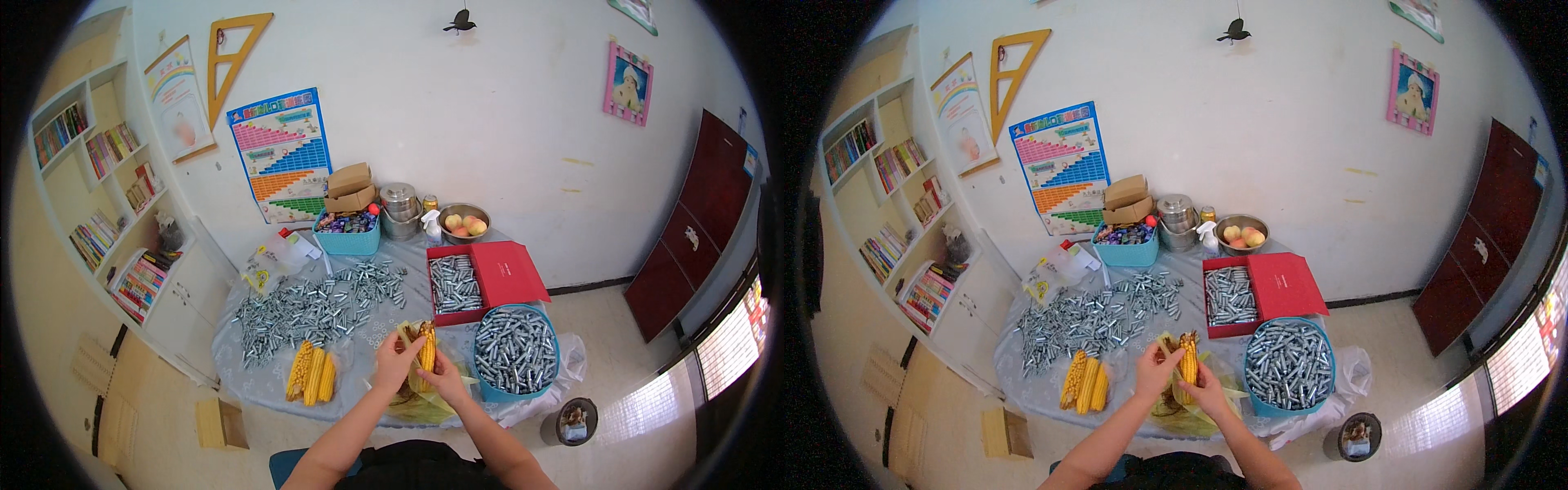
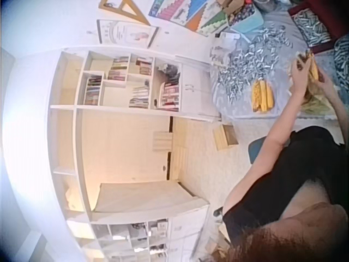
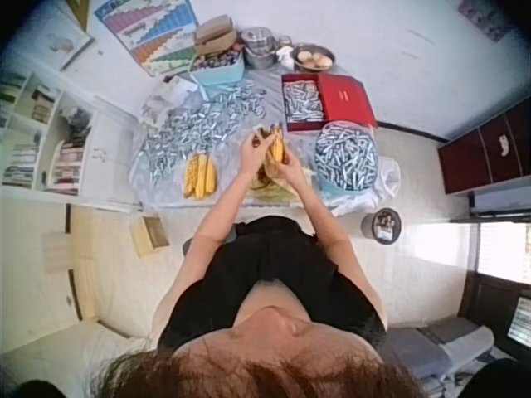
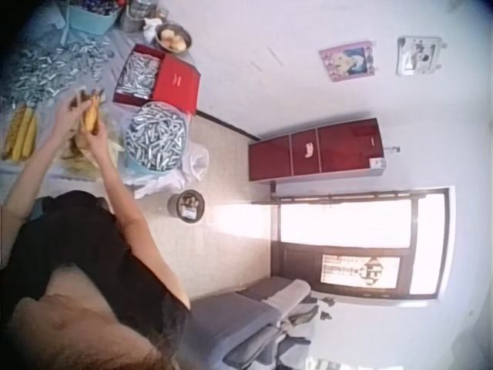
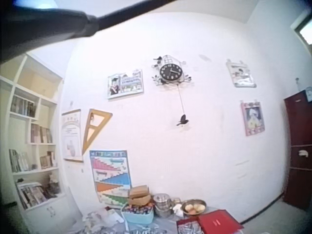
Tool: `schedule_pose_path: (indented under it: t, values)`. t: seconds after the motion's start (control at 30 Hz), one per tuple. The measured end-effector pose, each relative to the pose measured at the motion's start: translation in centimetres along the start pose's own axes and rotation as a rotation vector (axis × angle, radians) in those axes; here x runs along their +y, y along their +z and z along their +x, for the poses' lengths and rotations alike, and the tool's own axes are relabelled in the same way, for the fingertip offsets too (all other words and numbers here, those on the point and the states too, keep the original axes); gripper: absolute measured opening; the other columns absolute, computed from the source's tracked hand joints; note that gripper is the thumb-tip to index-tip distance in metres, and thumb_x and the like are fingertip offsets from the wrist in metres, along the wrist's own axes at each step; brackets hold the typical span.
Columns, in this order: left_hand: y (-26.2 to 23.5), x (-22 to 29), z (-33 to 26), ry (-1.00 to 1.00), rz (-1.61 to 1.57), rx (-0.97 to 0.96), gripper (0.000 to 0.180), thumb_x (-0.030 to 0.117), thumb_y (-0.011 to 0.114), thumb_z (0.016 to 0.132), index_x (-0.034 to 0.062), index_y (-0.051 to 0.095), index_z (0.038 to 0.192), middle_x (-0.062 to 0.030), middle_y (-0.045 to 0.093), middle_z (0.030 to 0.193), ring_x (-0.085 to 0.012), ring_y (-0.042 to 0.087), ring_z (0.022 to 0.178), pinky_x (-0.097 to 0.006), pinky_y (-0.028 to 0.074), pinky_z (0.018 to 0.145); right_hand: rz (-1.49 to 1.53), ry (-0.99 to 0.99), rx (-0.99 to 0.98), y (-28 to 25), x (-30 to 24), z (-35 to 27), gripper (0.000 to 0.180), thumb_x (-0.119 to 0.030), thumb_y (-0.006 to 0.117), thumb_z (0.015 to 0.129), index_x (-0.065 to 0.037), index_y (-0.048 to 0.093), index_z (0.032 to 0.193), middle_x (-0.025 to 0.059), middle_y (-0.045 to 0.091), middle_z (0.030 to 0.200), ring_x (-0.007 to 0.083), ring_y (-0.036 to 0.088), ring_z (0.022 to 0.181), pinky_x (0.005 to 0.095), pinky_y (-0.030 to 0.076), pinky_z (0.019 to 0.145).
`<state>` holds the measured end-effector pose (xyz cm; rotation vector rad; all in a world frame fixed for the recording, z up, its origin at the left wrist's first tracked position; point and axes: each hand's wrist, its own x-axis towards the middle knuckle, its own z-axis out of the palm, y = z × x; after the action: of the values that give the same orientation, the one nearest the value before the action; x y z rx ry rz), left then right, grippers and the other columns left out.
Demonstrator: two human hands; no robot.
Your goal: The person shucks corn cobs by hand, peeling back the husks and removing the silk. They place the cleaned cobs on a table alongside other prepared corn and discard the husks into a pile.
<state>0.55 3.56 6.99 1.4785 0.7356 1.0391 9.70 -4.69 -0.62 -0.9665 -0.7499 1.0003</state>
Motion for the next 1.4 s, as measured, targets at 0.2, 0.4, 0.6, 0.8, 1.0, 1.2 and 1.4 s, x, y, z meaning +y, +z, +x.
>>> schedule_pose_path:
  t: [0.2, 0.4, 0.6, 0.8, 1.0, 1.2, 1.4]
  values:
    - [0.0, 0.5, 0.1, -0.096, -0.153, 0.006, 0.013, 0.009, 0.069, 0.075, -0.0011, 0.062, 0.074, 0.0013, 0.058, 0.073, -0.0051, 0.05, 0.064, -0.021, 0.04, 0.058, -0.051, 0.01, -0.045, -0.3, -1.3, -0.5, 0.062, -0.004, 0.065, 0.077, 0.001, 0.033, 0.13, 0.0068, 0.048, 0.119, 0.0148, 0.047, 0.109, 0.0265, 0.037, 0.092]
    - [-0.5, -2.5, 0.0, -0.256, -0.184, 0.019, 0.012, 0.01, 0.068, 0.076, 0.0009, 0.062, 0.071, 0.0008, 0.057, 0.073, -0.0066, 0.051, 0.064, -0.02, 0.04, 0.056, -0.184, 0.026, -0.024, -0.2, -2.1, -0.4, 0.05, -0.011, 0.059, 0.083, -0.001, 0.037, 0.127, 0.0062, 0.049, 0.12, 0.0143, 0.048, 0.107, 0.0276, 0.037, 0.091]
    - [-0.8, -0.3, -0.1, -0.474, -0.407, 0.189, 0.013, 0.013, 0.066, 0.08, 0.0021, 0.06, 0.077, -0.0013, 0.059, 0.074, -0.0108, 0.055, 0.064, -0.023, 0.044, 0.058, 0.05, 0.007, 0.16, -2.5, 0.4, 0.7, 0.038, -0.02, 0.053, 0.089, -0.002, 0.041, 0.121, 0.0086, 0.055, 0.109, 0.0192, 0.053, 0.099, 0.0323, 0.04, 0.089]
    - [-6.9, -5.1, 0.2, -0.452, -0.309, 0.314, 0.016, 0.014, 0.067, 0.078, 0.0003, 0.06, 0.079, -0.0043, 0.058, 0.074, -0.0115, 0.055, 0.063, -0.024, 0.046, 0.051, 0.513, -0.114, 0.344, -5.8, -3.7, 0.8, 0.034, -0.028, 0.048, 0.091, -0.006, 0.039, 0.116, 0.01, 0.054, 0.108, 0.0284, 0.054, 0.1, 0.0423, 0.043, 0.088]
    - [-6.9, -6.1, 0.0, -0.572, 0.003, 0.304, 0.039, 0.02, 0.073, 0.071, -0.0025, 0.055, 0.097, -0.0079, 0.059, 0.083, -0.016, 0.056, 0.066, -0.028, 0.047, 0.053, 0.31, -0.156, 0.361, -5.3, -5.6, 0.4, 0.03, -0.02, 0.053, 0.089, -0.005, 0.043, 0.113, 0.007, 0.055, 0.105, 0.0216, 0.055, 0.097, 0.0368, 0.044, 0.085]
    - [-3.0, -1.3, -0.1, 0.29, 0.641, 0.378, 0.062, 0.028, 0.076, 0.066, -0.0032, 0.048, 0.112, -0.0154, 0.054, 0.104, -0.0286, 0.051, 0.094, -0.036, 0.041, 0.085, -0.138, -0.232, 0.4, -2.0, -4.8, 0.5, 0.041, -0.007, 0.069, 0.075, -0.001, 0.046, 0.108, 0.0043, 0.058, 0.094, 0.0135, 0.056, 0.084, 0.0269, 0.046, 0.073]
    - [0.7, -0.7, -2.8, 0.037, 0.138, -0.225, 0.052, 0.019, 0.072, 0.071, -0.0023, 0.048, 0.111, -0.0114, 0.057, 0.103, -0.0195, 0.055, 0.095, -0.03, 0.044, 0.082, -0.961, -0.348, 0.435, 2.9, -6.5, -0.8, 0.04, -0.01, 0.073, 0.065, -0.005, 0.052, 0.1, 0.0118, 0.059, 0.096, 0.0247, 0.06, 0.086, 0.0314, 0.048, 0.071]
